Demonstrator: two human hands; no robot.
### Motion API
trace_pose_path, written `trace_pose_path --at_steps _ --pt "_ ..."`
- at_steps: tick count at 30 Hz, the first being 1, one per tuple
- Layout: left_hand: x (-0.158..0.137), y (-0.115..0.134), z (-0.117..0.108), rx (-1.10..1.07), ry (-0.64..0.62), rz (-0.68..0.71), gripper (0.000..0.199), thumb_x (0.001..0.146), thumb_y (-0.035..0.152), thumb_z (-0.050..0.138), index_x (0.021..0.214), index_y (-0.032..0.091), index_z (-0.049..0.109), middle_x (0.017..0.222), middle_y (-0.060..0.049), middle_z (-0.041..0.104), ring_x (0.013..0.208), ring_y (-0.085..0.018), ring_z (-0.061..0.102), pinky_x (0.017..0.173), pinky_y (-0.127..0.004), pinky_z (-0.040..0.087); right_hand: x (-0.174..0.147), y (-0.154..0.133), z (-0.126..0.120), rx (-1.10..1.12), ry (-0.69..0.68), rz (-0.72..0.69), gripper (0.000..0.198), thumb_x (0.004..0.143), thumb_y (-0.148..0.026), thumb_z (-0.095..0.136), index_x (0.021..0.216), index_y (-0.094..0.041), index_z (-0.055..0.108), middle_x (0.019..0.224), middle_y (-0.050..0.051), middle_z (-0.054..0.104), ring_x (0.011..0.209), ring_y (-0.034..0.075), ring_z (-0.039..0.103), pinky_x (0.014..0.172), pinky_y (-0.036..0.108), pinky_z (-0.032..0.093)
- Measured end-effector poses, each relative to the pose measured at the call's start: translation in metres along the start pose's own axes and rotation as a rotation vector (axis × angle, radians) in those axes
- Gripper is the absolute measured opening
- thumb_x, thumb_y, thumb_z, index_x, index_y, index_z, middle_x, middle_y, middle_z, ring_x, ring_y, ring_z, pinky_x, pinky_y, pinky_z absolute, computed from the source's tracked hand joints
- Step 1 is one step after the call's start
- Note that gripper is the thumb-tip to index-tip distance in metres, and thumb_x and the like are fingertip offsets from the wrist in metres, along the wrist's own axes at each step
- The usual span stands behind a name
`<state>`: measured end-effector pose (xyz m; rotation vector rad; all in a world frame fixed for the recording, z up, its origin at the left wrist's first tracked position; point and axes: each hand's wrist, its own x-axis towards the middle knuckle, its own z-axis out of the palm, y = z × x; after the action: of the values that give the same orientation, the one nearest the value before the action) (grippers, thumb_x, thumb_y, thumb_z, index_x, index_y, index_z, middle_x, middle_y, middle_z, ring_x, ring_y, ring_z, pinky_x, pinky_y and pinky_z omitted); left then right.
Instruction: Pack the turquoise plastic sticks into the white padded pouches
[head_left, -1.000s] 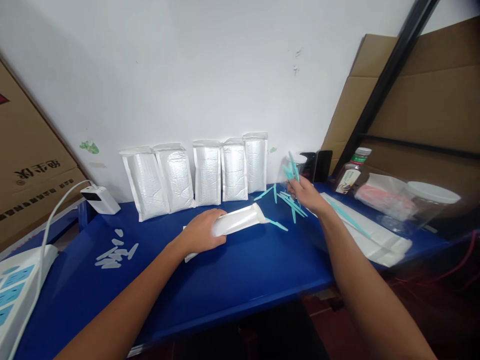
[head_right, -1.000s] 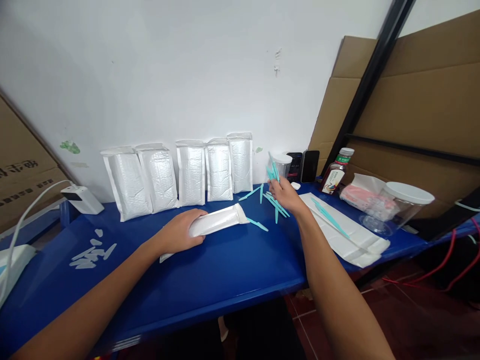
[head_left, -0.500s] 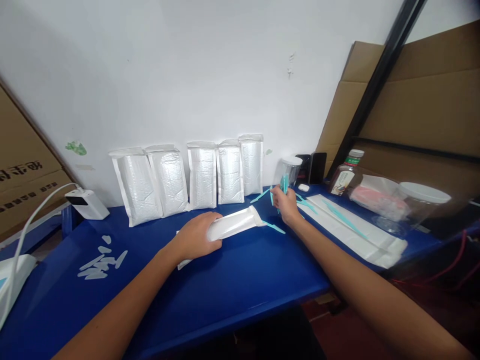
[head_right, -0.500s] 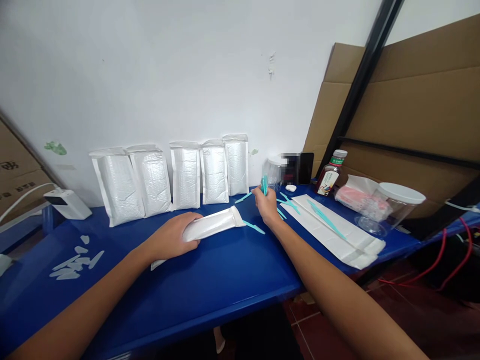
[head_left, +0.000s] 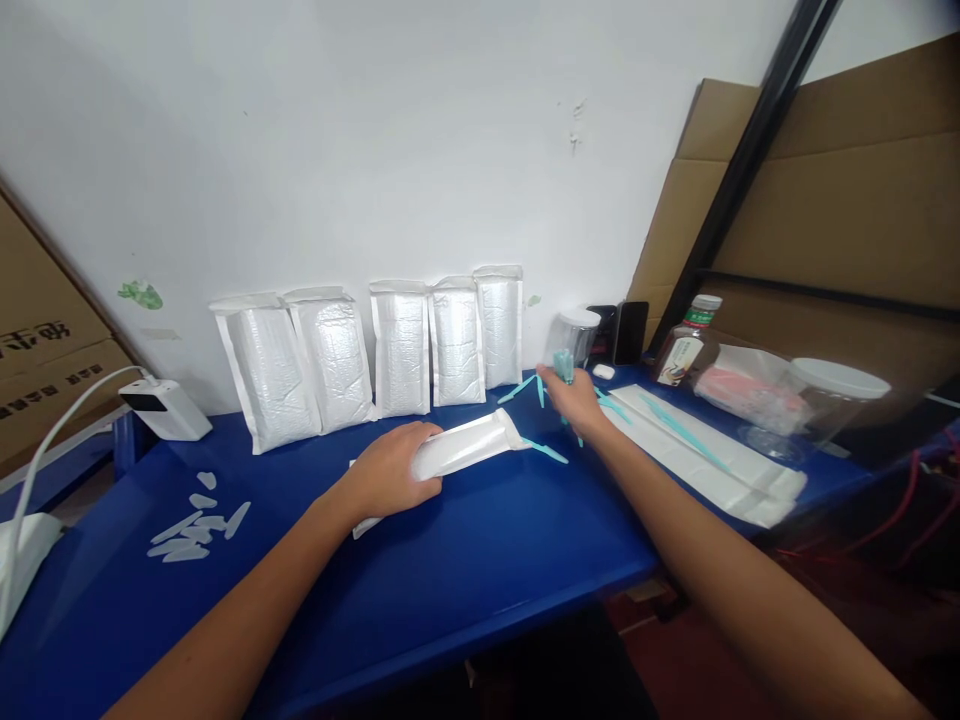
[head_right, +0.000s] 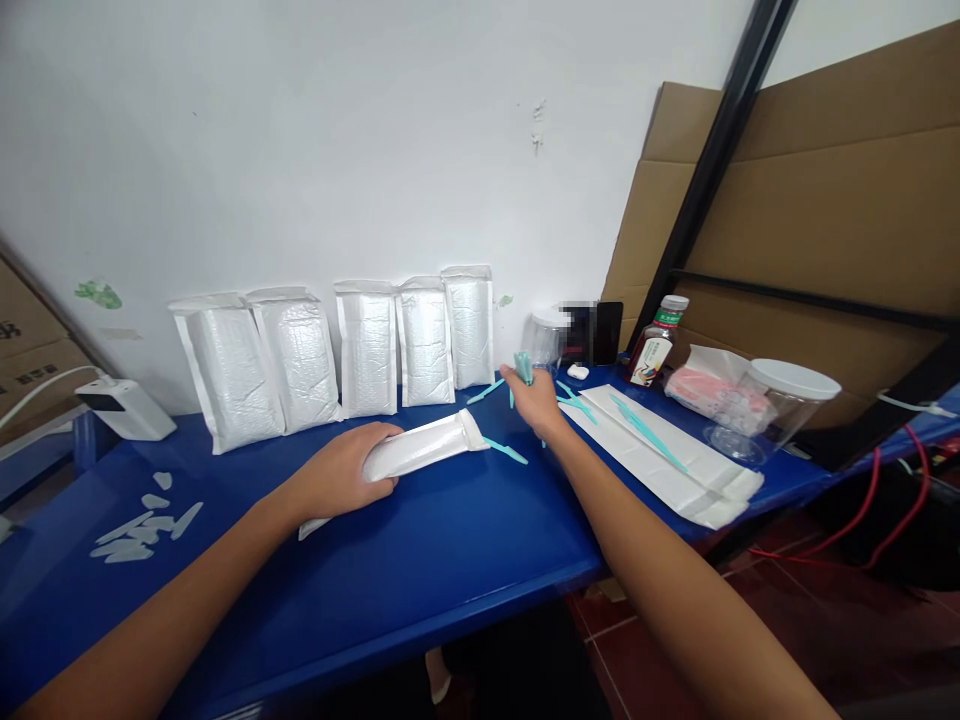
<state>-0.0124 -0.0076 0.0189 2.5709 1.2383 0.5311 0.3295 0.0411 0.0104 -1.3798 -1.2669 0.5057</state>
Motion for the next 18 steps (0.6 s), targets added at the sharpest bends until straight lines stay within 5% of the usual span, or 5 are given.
trace_pose_path --at_steps 4,9,12,18 --pt "0.0 0.004 -0.002 0.011 0.003 0.014 0.057 0.078 0.036 0.069 0.134 0.025 0.064 0.132 -0.009 0.07 0.118 -0.035 0.067 0.101 -0.045 0.052 0.015 0.001 -0.042 -0.531 0.224 -0.049 0.051 0.095 -0.066 0.053 0.077 -0.02 0.064 0.076 0.014 0.069 0.076 0.029 0.064 0.069 0.038 0.048" --pt "0.0 0.002 -0.001 0.007 0.009 0.007 0.058 0.077 0.036 0.07 0.134 0.025 0.064 0.133 -0.009 0.07 0.118 -0.035 0.067 0.1 -0.045 0.053 0.021 0.014 -0.062 -1.009 -0.056 0.214 0.108 0.067 -0.096 0.064 0.121 -0.002 0.069 0.131 0.039 0.062 0.111 0.047 0.067 0.087 0.048 0.053" --pt "0.0 0.001 -0.001 0.012 -0.011 0.009 0.06 0.079 0.038 0.07 0.137 0.024 0.063 0.135 -0.009 0.069 0.12 -0.034 0.066 0.102 -0.045 0.052 0.021 0.021 -0.056 -1.092 -0.252 0.299 0.112 0.06 -0.096 0.07 0.126 -0.005 0.068 0.145 0.038 0.054 0.114 0.045 0.067 0.086 0.046 0.055" --pt "0.0 0.005 -0.004 0.028 -0.046 -0.011 0.061 0.08 0.038 0.068 0.139 0.023 0.061 0.137 -0.008 0.067 0.122 -0.032 0.064 0.106 -0.046 0.051 0.024 0.029 -0.051 -1.116 -0.25 0.214 0.082 0.078 -0.076 0.076 0.127 -0.012 0.064 0.129 0.024 0.068 0.111 0.036 0.069 0.085 0.037 0.053"
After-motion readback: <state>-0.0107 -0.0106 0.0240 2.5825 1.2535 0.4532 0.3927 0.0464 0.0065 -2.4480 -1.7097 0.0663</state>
